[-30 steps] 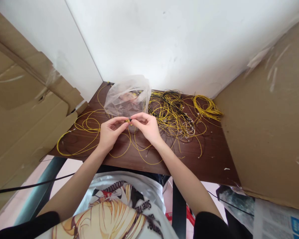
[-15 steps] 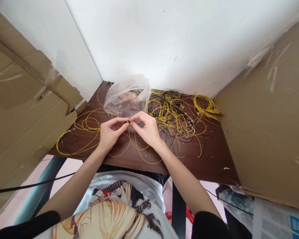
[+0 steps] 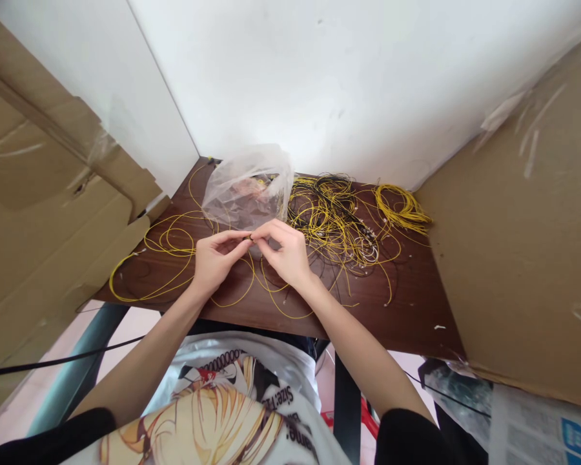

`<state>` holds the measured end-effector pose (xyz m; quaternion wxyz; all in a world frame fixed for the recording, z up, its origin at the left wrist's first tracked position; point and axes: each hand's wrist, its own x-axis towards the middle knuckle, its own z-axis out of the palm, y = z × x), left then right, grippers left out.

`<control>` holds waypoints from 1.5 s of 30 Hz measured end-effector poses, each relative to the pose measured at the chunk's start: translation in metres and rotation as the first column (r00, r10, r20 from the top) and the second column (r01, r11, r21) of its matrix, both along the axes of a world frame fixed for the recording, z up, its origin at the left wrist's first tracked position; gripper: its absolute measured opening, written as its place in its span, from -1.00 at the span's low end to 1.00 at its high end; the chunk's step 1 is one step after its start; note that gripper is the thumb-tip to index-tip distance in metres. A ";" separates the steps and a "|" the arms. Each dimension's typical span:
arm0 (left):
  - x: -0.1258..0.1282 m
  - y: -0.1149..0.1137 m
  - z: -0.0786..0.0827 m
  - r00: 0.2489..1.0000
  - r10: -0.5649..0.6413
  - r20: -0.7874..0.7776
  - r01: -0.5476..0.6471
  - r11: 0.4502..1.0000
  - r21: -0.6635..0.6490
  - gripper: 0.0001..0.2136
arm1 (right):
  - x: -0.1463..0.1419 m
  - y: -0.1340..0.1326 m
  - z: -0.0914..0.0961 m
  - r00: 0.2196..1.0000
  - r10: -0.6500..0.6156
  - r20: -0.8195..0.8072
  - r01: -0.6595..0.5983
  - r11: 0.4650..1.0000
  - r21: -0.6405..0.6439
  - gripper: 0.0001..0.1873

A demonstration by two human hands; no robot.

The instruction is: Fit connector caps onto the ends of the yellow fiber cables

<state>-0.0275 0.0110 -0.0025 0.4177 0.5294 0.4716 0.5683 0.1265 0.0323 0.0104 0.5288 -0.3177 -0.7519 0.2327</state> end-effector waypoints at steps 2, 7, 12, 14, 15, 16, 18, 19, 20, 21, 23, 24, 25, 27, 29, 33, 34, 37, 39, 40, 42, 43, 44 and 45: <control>0.000 0.000 0.000 1.000 0.003 0.006 -0.003 1.000 0.001 -0.81 | 0.000 0.000 0.000 1.000 0.003 -0.014 -0.003 1.000 0.003 -0.89; -0.001 0.001 -0.001 1.000 -0.003 -0.029 0.003 1.000 0.021 -0.81 | 0.002 0.003 -0.001 1.000 0.009 0.028 -0.008 1.000 -0.027 -0.88; -0.001 0.001 -0.001 0.993 0.017 -0.115 -0.005 0.995 0.105 -0.84 | 0.003 0.002 -0.002 0.998 0.000 0.064 -0.001 1.000 0.006 -0.87; -0.001 0.001 -0.001 0.990 0.022 -0.142 -0.002 0.990 0.139 -0.85 | 0.004 0.002 -0.003 0.998 -0.006 0.070 0.006 1.000 0.004 -0.87; -0.001 0.001 -0.001 0.988 0.026 -0.154 -0.002 0.988 0.154 -0.86 | 0.004 0.002 -0.003 0.998 -0.009 0.070 0.009 1.000 -0.005 -0.87; -0.001 0.001 -0.001 0.986 0.032 -0.164 -0.004 0.986 0.169 -0.86 | 0.004 0.003 -0.004 0.998 -0.011 0.064 0.013 1.000 -0.023 -0.88; -0.001 0.001 -0.002 0.984 0.040 -0.173 -0.006 0.981 0.192 -0.86 | 0.003 0.003 -0.006 0.999 -0.016 0.033 0.019 0.996 -0.086 -0.91; -0.001 0.001 -0.002 0.984 0.040 -0.172 -0.006 0.980 0.197 -0.86 | 0.003 0.004 -0.007 1.000 -0.018 0.004 0.019 0.991 -0.132 -0.94; -0.001 0.001 -0.002 0.985 0.040 -0.166 -0.007 0.981 0.194 -0.85 | 0.002 0.004 -0.007 0.999 -0.020 -0.032 0.013 0.983 -0.185 -0.96; -0.001 0.001 -0.001 0.987 0.039 -0.157 -0.010 0.983 0.186 -0.85 | 0.001 0.004 -0.008 0.997 -0.019 -0.071 0.001 0.971 -0.241 -0.97; -0.001 0.002 -0.001 0.990 0.038 -0.133 -0.016 0.987 0.161 -0.84 | -0.002 0.005 -0.007 0.988 -0.018 -0.150 -0.035 0.939 -0.343 -0.95; -0.001 0.002 0.000 0.992 0.039 -0.121 -0.020 0.988 0.152 -0.83 | -0.003 0.004 -0.007 0.983 -0.018 -0.184 -0.055 0.921 -0.385 -0.94; -0.001 0.002 0.000 0.993 0.040 -0.111 -0.023 0.989 0.147 -0.83 | -0.004 0.004 -0.006 0.977 -0.017 -0.214 -0.075 0.906 -0.417 -0.93; -0.001 0.002 0.000 0.994 0.040 -0.102 -0.025 0.989 0.143 -0.82 | -0.005 0.004 -0.003 0.964 -0.008 -0.264 -0.118 0.881 -0.458 -0.91; -0.001 0.002 0.000 0.993 0.039 -0.107 -0.023 0.989 0.143 -0.82 | -0.004 0.004 -0.002 0.955 0.014 -0.295 -0.160 0.863 -0.479 -0.90; -0.002 0.001 0.000 0.988 0.036 -0.147 -0.013 0.988 0.154 -0.84 | -0.002 0.005 0.000 0.952 0.030 -0.303 -0.190 0.837 -0.513 -0.84; -0.002 0.001 0.000 0.987 0.034 -0.160 -0.009 0.987 0.158 -0.84 | -0.001 0.006 0.000 0.956 0.026 -0.292 -0.182 0.833 -0.522 -0.82; -0.002 0.000 0.002 0.978 0.040 -0.204 -0.003 0.984 0.178 -0.87 | -0.001 0.006 -0.001 0.971 0.028 -0.236 -0.154 0.830 -0.535 -0.78; -0.002 0.000 0.003 0.972 0.052 -0.231 -0.007 0.981 0.194 -0.89 | -0.001 0.006 -0.001 0.978 0.041 -0.203 -0.145 0.833 -0.535 -0.77; -0.003 0.000 0.004 0.970 0.055 -0.238 -0.007 0.980 0.199 -0.89 | -0.001 0.006 -0.001 0.981 0.045 -0.189 -0.141 0.835 -0.533 -0.77; -0.003 -0.001 0.004 0.968 0.053 -0.245 -0.004 0.980 0.199 -0.89 | -0.001 0.006 0.000 0.985 0.042 -0.165 -0.124 0.842 -0.525 -0.78; -0.003 -0.001 0.004 0.968 0.050 -0.247 -0.001 0.981 0.195 -0.88 | -0.001 0.006 0.000 0.987 0.037 -0.159 -0.116 0.846 -0.520 -0.79; -0.003 -0.001 0.004 0.968 0.048 -0.246 0.000 0.982 0.190 -0.88 | -0.001 0.006 0.001 0.987 0.031 -0.157 -0.109 0.849 -0.517 -0.80; -0.002 -0.001 0.003 0.969 0.046 -0.242 -0.001 0.983 0.183 -0.87 | 0.000 0.006 0.000 0.987 0.025 -0.162 -0.107 0.848 -0.519 -0.81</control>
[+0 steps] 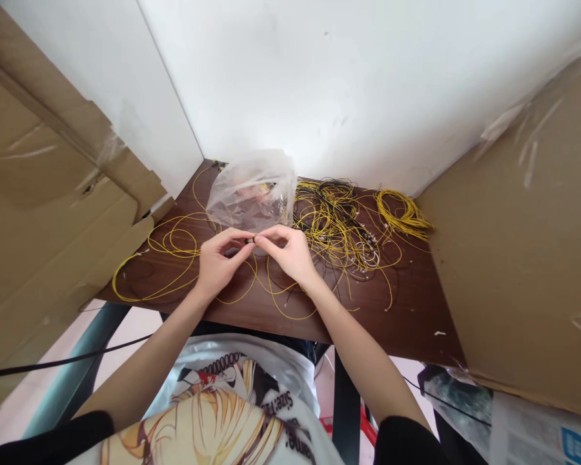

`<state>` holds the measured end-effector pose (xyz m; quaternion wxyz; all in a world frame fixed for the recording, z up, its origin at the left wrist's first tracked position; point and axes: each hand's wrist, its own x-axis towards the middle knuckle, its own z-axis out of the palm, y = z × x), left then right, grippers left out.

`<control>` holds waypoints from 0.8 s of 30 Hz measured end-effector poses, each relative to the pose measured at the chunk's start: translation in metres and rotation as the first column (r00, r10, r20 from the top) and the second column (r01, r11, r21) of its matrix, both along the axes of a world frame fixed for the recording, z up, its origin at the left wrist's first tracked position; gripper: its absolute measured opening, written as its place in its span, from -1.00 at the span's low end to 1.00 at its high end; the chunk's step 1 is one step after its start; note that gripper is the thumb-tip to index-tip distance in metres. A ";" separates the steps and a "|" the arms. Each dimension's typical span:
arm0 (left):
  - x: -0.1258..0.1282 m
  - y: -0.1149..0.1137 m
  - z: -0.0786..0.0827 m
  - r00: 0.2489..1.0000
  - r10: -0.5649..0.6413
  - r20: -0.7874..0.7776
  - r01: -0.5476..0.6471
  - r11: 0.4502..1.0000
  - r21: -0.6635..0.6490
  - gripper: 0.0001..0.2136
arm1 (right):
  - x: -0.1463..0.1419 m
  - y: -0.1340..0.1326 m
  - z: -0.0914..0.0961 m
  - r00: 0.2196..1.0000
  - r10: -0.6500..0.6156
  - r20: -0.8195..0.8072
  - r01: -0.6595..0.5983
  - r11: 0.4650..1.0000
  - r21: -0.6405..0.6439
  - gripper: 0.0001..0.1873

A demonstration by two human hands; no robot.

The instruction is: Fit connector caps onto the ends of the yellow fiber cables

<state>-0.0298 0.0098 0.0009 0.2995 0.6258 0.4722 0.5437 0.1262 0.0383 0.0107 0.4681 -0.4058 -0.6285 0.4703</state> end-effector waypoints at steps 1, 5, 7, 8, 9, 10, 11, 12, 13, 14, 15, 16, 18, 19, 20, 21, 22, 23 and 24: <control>0.000 0.000 0.000 1.000 0.002 0.011 -0.002 1.000 -0.010 -0.85 | 0.000 0.001 0.000 1.000 -0.004 -0.008 0.004 1.000 -0.008 -0.81; 0.001 0.001 -0.002 0.996 0.012 0.094 -0.005 0.997 -0.070 -0.75 | 0.001 0.003 -0.004 0.999 -0.014 -0.043 0.012 0.999 -0.052 -0.80; 0.001 0.001 -0.003 0.993 0.017 0.117 -0.007 0.996 -0.092 -0.74 | 0.001 0.004 -0.005 0.999 -0.013 -0.051 0.010 0.998 -0.056 -0.80; 0.002 0.001 -0.003 0.992 0.020 0.121 -0.008 0.995 -0.099 -0.74 | 0.001 0.005 -0.005 0.999 -0.012 -0.050 0.009 0.998 -0.056 -0.79; 0.002 0.001 -0.002 0.992 0.022 0.125 -0.009 0.995 -0.103 -0.74 | 0.001 0.005 -0.005 0.999 -0.012 -0.046 0.010 0.998 -0.055 -0.79; 0.002 0.001 -0.002 0.992 0.024 0.127 -0.010 0.994 -0.106 -0.75 | 0.001 0.004 -0.004 0.999 -0.015 -0.042 0.012 0.998 -0.055 -0.78; 0.002 0.001 -0.001 0.991 0.025 0.130 -0.011 0.994 -0.109 -0.76 | 0.001 0.004 -0.004 0.999 -0.017 -0.039 0.015 0.998 -0.059 -0.78; 0.002 0.001 -0.001 0.990 0.026 0.135 -0.011 0.994 -0.113 -0.78 | 0.001 0.004 -0.003 0.999 -0.020 -0.041 0.017 0.998 -0.063 -0.77; 0.002 0.001 -0.001 0.989 0.024 0.145 -0.007 0.993 -0.118 -0.79 | 0.001 0.004 -0.003 0.999 -0.022 -0.050 0.019 0.997 -0.070 -0.77; 0.002 0.001 -0.001 0.987 0.021 0.160 -0.002 0.992 -0.122 -0.80 | 0.001 0.004 -0.003 0.998 -0.025 -0.065 0.020 0.997 -0.077 -0.77; 0.003 0.001 -0.001 0.984 0.016 0.179 0.007 0.992 -0.126 -0.80 | 0.001 0.005 -0.003 0.996 -0.029 -0.083 0.022 0.996 -0.085 -0.77; 0.003 0.002 -0.001 0.979 0.010 0.202 0.016 0.991 -0.130 -0.81 | 0.001 0.006 -0.003 0.995 -0.033 -0.098 0.024 0.995 -0.093 -0.77; 0.003 0.002 -0.002 0.970 0.004 0.243 0.030 0.990 -0.136 -0.81 | 0.003 0.007 -0.005 0.993 -0.039 -0.110 0.027 0.994 -0.103 -0.78; 0.003 0.003 -0.002 0.967 0.007 0.256 0.029 0.990 -0.138 -0.81 | 0.004 0.008 -0.006 0.994 -0.041 -0.098 0.030 0.994 -0.104 -0.79; 0.002 0.003 -0.003 0.964 0.013 0.267 0.025 0.990 -0.140 -0.81 | 0.005 0.009 -0.007 0.996 -0.042 -0.075 0.035 0.994 -0.099 -0.80; 0.002 0.004 -0.003 0.961 0.022 0.277 0.019 0.990 -0.143 -0.80 | 0.007 0.010 -0.008 0.998 -0.043 -0.042 0.039 0.996 -0.085 -0.81; 0.002 0.004 -0.002 0.957 0.032 0.288 0.011 0.989 -0.144 -0.80 | 0.008 0.010 -0.008 0.999 -0.045 0.004 0.045 0.997 -0.058 -0.83; 0.002 0.005 -0.002 0.952 0.041 0.303 0.003 0.989 -0.145 -0.80 | 0.009 0.010 -0.009 0.997 -0.049 0.063 0.050 0.999 -0.015 -0.85; 0.002 0.005 -0.001 0.945 0.051 0.322 -0.003 0.989 -0.147 -0.80 | 0.009 0.010 -0.009 0.989 -0.055 0.134 0.050 0.998 0.042 -0.88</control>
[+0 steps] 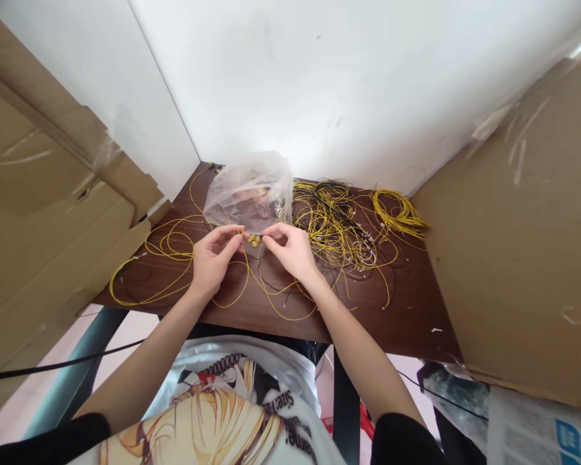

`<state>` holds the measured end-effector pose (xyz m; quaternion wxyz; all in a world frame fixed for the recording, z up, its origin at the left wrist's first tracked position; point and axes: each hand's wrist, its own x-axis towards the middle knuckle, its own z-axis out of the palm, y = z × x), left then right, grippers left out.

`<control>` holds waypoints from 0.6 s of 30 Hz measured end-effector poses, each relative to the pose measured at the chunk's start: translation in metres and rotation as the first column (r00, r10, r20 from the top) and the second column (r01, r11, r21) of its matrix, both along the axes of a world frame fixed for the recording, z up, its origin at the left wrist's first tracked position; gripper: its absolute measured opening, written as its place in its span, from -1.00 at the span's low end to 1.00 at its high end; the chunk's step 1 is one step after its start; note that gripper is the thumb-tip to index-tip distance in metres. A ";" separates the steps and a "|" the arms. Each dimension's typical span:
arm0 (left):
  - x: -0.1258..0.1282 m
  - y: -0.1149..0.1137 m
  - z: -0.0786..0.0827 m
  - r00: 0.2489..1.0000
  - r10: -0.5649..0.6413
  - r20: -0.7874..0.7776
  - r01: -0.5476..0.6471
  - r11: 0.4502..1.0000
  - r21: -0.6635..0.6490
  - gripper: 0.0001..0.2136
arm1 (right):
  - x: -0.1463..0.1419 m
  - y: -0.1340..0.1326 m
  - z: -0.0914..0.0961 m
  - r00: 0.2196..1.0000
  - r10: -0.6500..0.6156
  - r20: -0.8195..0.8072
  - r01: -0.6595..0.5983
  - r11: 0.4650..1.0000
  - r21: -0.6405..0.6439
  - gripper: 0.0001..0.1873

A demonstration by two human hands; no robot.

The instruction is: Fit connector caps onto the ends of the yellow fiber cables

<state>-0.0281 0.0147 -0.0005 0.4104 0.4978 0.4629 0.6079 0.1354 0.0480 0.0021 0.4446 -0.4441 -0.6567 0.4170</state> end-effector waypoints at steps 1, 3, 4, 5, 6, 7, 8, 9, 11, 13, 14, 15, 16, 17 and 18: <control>0.000 0.000 0.001 1.000 0.008 0.022 -0.008 1.000 -0.002 -0.81 | 0.000 -0.001 0.000 0.997 0.000 0.079 -0.005 0.998 0.064 -0.90; 0.000 0.000 0.002 0.998 0.023 0.064 -0.023 1.000 -0.005 -0.81 | 0.000 -0.002 -0.001 0.973 0.000 0.230 -0.043 0.982 0.182 -0.91; 0.000 0.000 0.003 0.996 0.029 0.083 -0.028 1.000 -0.007 -0.81 | 0.000 -0.003 -0.001 0.957 0.003 0.289 -0.070 0.972 0.222 -0.90; 0.000 0.000 0.003 0.995 0.033 0.097 -0.033 0.999 -0.008 -0.81 | -0.001 -0.003 -0.002 0.943 0.010 0.331 -0.096 0.964 0.246 -0.90; -0.001 0.000 0.003 0.993 0.038 0.107 -0.038 0.999 -0.007 -0.81 | -0.001 -0.003 -0.003 0.932 0.018 0.361 -0.118 0.959 0.257 -0.89; -0.001 0.000 0.003 0.993 0.042 0.112 -0.042 0.999 -0.004 -0.82 | -0.002 -0.003 -0.005 0.924 0.025 0.383 -0.134 0.956 0.261 -0.89; -0.001 0.000 0.003 0.993 0.045 0.111 -0.045 0.999 0.001 -0.82 | -0.002 -0.003 -0.006 0.917 0.030 0.398 -0.145 0.954 0.262 -0.88; -0.001 0.000 0.003 0.993 0.047 0.106 -0.048 0.999 0.008 -0.83 | -0.002 -0.003 -0.006 0.912 0.032 0.408 -0.151 0.953 0.263 -0.88; -0.002 0.000 0.003 0.995 0.048 0.089 -0.050 0.998 0.021 -0.84 | -0.002 -0.003 -0.006 0.913 0.034 0.407 -0.152 0.954 0.260 -0.86; -0.002 0.000 0.002 0.997 0.046 0.063 -0.048 0.999 0.025 -0.84 | -0.003 -0.003 -0.005 0.933 0.047 0.357 -0.136 0.964 0.229 -0.84; -0.002 0.000 0.002 0.998 0.047 0.049 -0.048 0.999 0.024 -0.83 | -0.003 -0.002 -0.003 0.951 0.062 0.304 -0.126 0.973 0.194 -0.84; -0.002 -0.001 0.002 0.998 0.046 0.037 -0.047 0.999 0.023 -0.83 | -0.003 -0.002 -0.002 0.969 0.086 0.234 -0.121 0.983 0.140 -0.85; -0.002 -0.001 0.002 0.999 0.047 0.028 -0.048 0.999 0.024 -0.82 | -0.003 -0.001 -0.001 0.983 0.110 0.146 -0.121 0.990 0.071 -0.86; -0.002 -0.001 0.002 0.999 0.048 0.022 -0.048 0.998 0.026 -0.82 | -0.003 -0.001 0.001 0.991 0.129 0.045 -0.128 0.992 -0.009 -0.87; -0.002 -0.001 0.002 0.999 0.049 0.018 -0.050 0.998 0.028 -0.81 | -0.003 0.000 0.002 0.989 0.135 -0.059 -0.140 0.986 -0.088 -0.86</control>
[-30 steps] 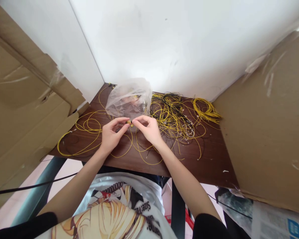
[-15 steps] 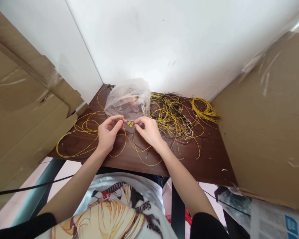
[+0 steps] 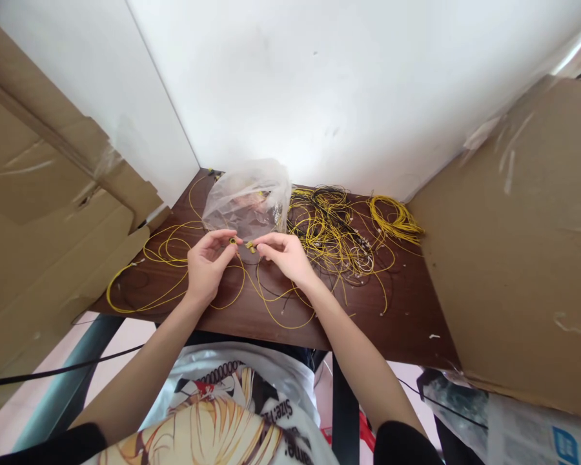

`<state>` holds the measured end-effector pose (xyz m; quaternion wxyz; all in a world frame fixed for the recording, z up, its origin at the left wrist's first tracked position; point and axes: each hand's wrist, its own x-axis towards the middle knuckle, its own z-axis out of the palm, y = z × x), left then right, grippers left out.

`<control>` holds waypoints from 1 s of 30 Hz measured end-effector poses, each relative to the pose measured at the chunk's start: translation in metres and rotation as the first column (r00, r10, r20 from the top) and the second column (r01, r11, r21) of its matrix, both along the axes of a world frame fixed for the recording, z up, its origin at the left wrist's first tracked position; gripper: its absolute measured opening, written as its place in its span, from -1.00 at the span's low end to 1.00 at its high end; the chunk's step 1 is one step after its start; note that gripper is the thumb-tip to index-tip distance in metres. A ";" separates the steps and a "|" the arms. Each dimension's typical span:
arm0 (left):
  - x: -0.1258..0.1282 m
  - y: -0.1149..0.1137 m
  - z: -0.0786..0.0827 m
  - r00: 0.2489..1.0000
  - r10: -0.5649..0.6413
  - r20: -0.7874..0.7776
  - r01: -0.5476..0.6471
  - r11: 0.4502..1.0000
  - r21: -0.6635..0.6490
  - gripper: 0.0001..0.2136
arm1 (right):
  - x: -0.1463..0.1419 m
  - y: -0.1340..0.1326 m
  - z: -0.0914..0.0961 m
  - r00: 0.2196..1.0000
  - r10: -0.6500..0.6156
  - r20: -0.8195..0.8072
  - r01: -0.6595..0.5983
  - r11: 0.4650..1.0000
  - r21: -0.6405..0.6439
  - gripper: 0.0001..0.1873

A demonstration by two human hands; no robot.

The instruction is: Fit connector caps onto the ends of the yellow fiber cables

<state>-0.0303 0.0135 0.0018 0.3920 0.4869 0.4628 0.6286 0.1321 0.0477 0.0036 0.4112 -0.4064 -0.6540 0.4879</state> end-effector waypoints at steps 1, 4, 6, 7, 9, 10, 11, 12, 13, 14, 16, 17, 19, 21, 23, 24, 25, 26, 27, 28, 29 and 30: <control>0.000 0.000 0.000 1.000 0.001 -0.005 -0.001 1.000 0.001 -0.81 | 0.000 0.000 0.001 0.996 -0.003 -0.088 -0.005 0.996 -0.087 -0.84; 0.001 -0.001 0.001 1.000 0.001 -0.019 -0.001 1.000 0.002 -0.82 | 0.000 0.001 0.002 0.959 -0.073 -0.275 -0.005 0.962 -0.272 -0.73; 0.001 -0.001 0.002 1.000 -0.004 -0.012 0.004 1.000 0.000 -0.82 | 0.000 0.001 0.002 0.940 -0.110 -0.323 -0.008 0.939 -0.344 -0.69; 0.001 -0.001 0.001 1.000 -0.006 -0.006 0.006 1.000 -0.004 -0.82 | 0.000 0.001 0.002 0.936 -0.122 -0.329 -0.007 0.931 -0.366 -0.68; 0.001 -0.001 0.000 1.000 -0.007 -0.001 0.007 1.000 -0.012 -0.81 | -0.001 0.001 0.001 0.938 -0.136 -0.319 0.003 0.923 -0.384 -0.66; 0.000 -0.001 -0.001 1.000 -0.005 -0.004 0.005 1.000 -0.014 -0.81 | -0.001 0.001 0.000 0.942 -0.136 -0.307 0.010 0.925 -0.380 -0.66; 0.000 0.000 -0.001 1.000 -0.004 -0.010 0.004 1.000 -0.013 -0.81 | -0.001 0.001 -0.001 0.950 -0.128 -0.286 0.016 0.932 -0.363 -0.66; -0.001 0.000 -0.002 1.000 -0.004 -0.017 0.003 1.000 -0.012 -0.80 | -0.002 0.001 -0.002 0.961 -0.117 -0.252 0.029 0.944 -0.329 -0.66; -0.001 0.000 -0.003 1.000 -0.002 -0.025 0.002 1.000 -0.010 -0.80 | -0.002 0.000 -0.003 0.974 -0.108 -0.198 0.052 0.961 -0.270 -0.69; -0.001 0.001 -0.004 0.999 0.001 -0.033 -0.001 1.000 -0.009 -0.80 | -0.003 0.000 -0.004 0.987 -0.106 -0.123 0.082 0.980 -0.182 -0.72; -0.001 0.001 -0.005 0.999 0.010 -0.048 -0.011 1.000 -0.007 -0.80 | -0.004 -0.002 -0.005 0.989 -0.127 0.074 0.121 0.990 0.070 -0.82; -0.002 0.001 -0.005 0.998 0.017 -0.055 -0.017 1.000 -0.007 -0.80 | -0.005 -0.002 -0.006 0.975 -0.143 0.172 0.107 0.974 0.202 -0.87; -0.002 0.001 -0.005 0.997 0.028 -0.067 -0.029 1.000 -0.003 -0.80 | -0.007 -0.004 -0.007 0.929 -0.156 0.335 0.014 0.920 0.392 -0.90; -0.001 0.001 -0.006 0.997 0.032 -0.073 -0.032 1.000 0.000 -0.80 | -0.010 -0.005 -0.009 0.875 -0.155 0.458 -0.093 0.876 0.473 -0.84; -0.001 0.001 -0.006 0.997 0.032 -0.076 -0.032 0.999 0.005 -0.81 | -0.013 -0.006 -0.011 0.824 -0.165 0.542 -0.160 0.850 0.502 -0.79; -0.001 0.001 -0.006 0.997 0.033 -0.076 -0.033 0.999 0.005 -0.82 | -0.014 -0.006 -0.012 0.804 -0.174 0.568 -0.179 0.841 0.511 -0.78; -0.001 0.001 -0.005 0.997 0.035 -0.075 -0.035 0.999 0.004 -0.82 | -0.014 -0.006 -0.013 0.791 -0.183 0.584 -0.190 0.833 0.519 -0.77; -0.001 0.001 -0.005 0.997 0.034 -0.071 -0.034 0.999 0.001 -0.82 | -0.015 -0.006 -0.014 0.783 -0.190 0.592 -0.195 0.828 0.525 -0.77; 0.000 0.001 -0.005 0.997 0.030 -0.066 -0.030 1.000 -0.003 -0.82 | -0.015 -0.005 -0.015 0.778 -0.198 0.596 -0.196 0.825 0.530 -0.78; 0.000 0.001 -0.005 0.998 0.021 -0.059 -0.022 1.000 -0.008 -0.83 | -0.016 -0.005 -0.016 0.774 -0.205 0.599 -0.195 0.823 0.534 -0.78; 0.000 0.001 -0.005 0.999 0.010 -0.053 -0.010 1.000 -0.014 -0.83 | -0.016 -0.005 -0.016 0.771 -0.210 0.601 -0.195 0.820 0.537 -0.79; 0.000 0.001 -0.005 0.999 -0.003 -0.049 0.002 1.000 -0.018 -0.83 | -0.016 -0.005 -0.017 0.770 -0.215 0.601 -0.194 0.818 0.541 -0.79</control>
